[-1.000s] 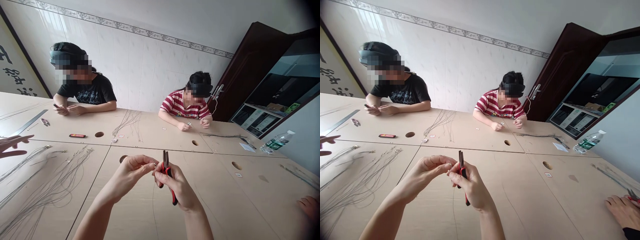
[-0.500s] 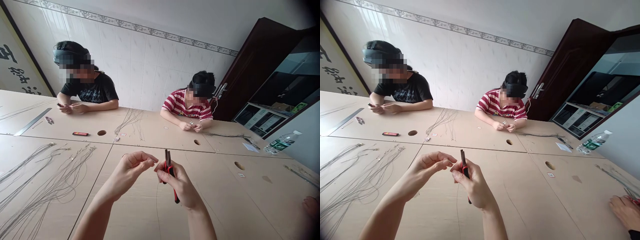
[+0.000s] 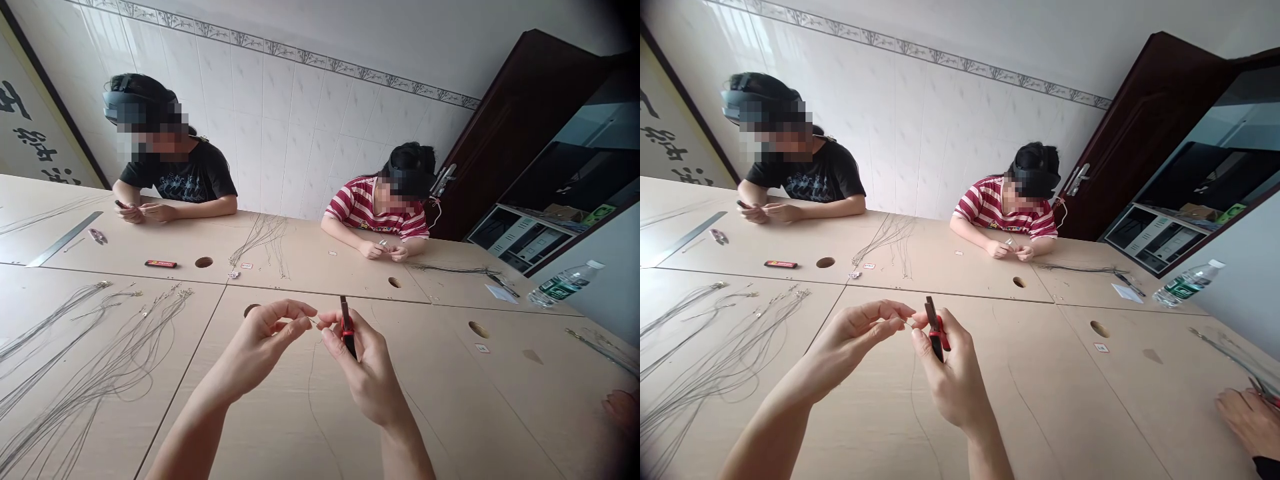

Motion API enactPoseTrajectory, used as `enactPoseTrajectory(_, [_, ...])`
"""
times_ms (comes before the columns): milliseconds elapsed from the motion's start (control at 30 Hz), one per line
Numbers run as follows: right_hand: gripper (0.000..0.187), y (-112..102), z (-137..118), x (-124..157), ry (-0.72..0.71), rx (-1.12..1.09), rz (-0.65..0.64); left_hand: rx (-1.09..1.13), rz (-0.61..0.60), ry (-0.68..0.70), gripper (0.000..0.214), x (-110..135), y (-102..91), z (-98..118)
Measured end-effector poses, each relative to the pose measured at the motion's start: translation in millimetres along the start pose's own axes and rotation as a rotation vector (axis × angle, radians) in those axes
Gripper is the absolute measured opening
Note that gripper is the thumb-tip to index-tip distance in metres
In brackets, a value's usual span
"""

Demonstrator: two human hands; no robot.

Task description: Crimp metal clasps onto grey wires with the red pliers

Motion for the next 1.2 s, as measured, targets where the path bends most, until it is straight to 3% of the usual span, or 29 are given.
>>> enactPoseTrajectory(433, [0.021, 3, -3, 2, -0.012, -0.031, 0.010, -0.038, 0.018, 0.090, 0.025, 1, 6.8, 6])
enactPoseTrajectory(1200, [0.023, 1, -2, 1, -0.026, -0.050, -0.005, -0.115, 0.019, 0.113, 0.024, 4, 10.8, 13])
Point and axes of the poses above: each hand's wrist, its own x-axis away from the middle knuckle, its own y-axis out of the palm, z = x × y, the point moved 7 cm from there along -x, towards the middle knuckle, and after that the axes turned 5 degrees about -y, right-handed, at the moved point
